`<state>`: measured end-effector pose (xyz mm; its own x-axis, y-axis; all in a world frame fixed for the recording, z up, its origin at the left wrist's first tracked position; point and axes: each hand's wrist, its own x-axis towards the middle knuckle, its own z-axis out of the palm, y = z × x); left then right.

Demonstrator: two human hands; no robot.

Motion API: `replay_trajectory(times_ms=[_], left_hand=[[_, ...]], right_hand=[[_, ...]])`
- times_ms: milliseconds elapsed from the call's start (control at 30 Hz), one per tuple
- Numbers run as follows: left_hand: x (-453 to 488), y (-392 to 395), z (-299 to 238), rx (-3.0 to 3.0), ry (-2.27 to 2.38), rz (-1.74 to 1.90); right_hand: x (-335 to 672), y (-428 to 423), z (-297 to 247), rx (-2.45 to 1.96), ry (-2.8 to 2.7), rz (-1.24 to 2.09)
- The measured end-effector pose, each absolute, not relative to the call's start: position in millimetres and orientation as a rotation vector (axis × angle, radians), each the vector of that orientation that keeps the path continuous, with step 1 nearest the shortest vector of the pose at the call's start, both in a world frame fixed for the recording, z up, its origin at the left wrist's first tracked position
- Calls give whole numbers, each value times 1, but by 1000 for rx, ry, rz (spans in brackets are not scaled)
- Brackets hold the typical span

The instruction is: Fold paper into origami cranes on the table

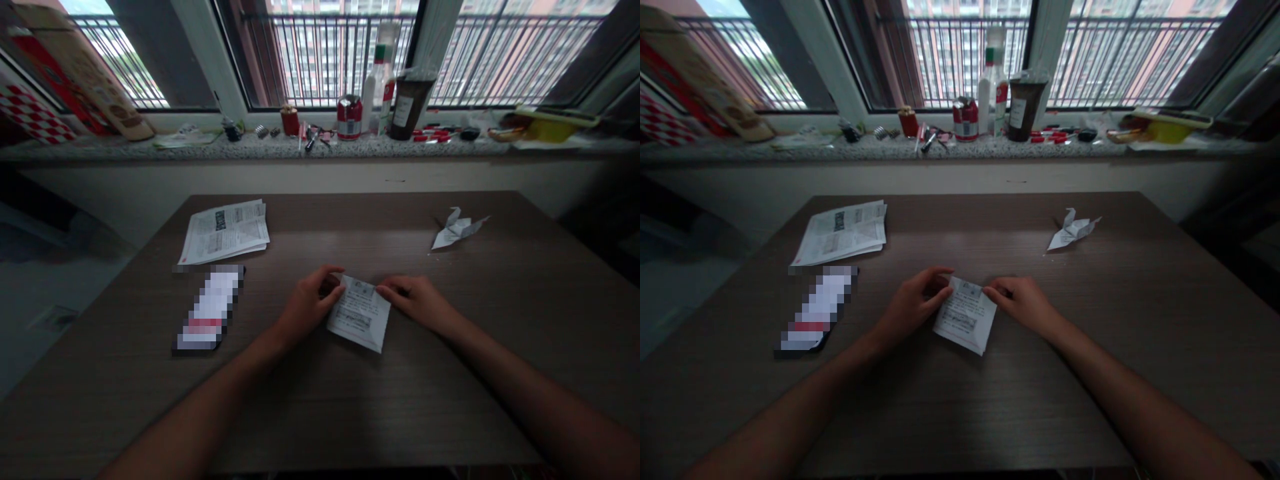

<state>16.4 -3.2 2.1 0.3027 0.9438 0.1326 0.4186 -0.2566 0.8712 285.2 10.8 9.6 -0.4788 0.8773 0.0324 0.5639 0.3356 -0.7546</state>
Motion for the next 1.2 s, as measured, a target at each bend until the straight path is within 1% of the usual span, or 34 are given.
replay_trajectory(times_ms=[167, 300, 433, 667, 933, 1200], left_hand=[[16, -3, -3, 2228, 1205, 804], [14, -2, -6, 2474, 1087, 652], [11, -1, -5, 2593, 1087, 527], [16, -12, 3, 2707, 1232, 390], [23, -20, 2, 2769, 1390, 311], [22, -23, -3, 2758, 1372, 333]], right_hand=[[285, 16, 7, -1214, -2272, 716], [285, 21, 1, -1178, -2311, 626], [286, 22, 1, -1143, -2312, 540], [285, 15, 6, -1103, -2286, 473], [279, 5, 6, -1060, -2552, 110], [268, 4, -14, -1047, -2659, 117]])
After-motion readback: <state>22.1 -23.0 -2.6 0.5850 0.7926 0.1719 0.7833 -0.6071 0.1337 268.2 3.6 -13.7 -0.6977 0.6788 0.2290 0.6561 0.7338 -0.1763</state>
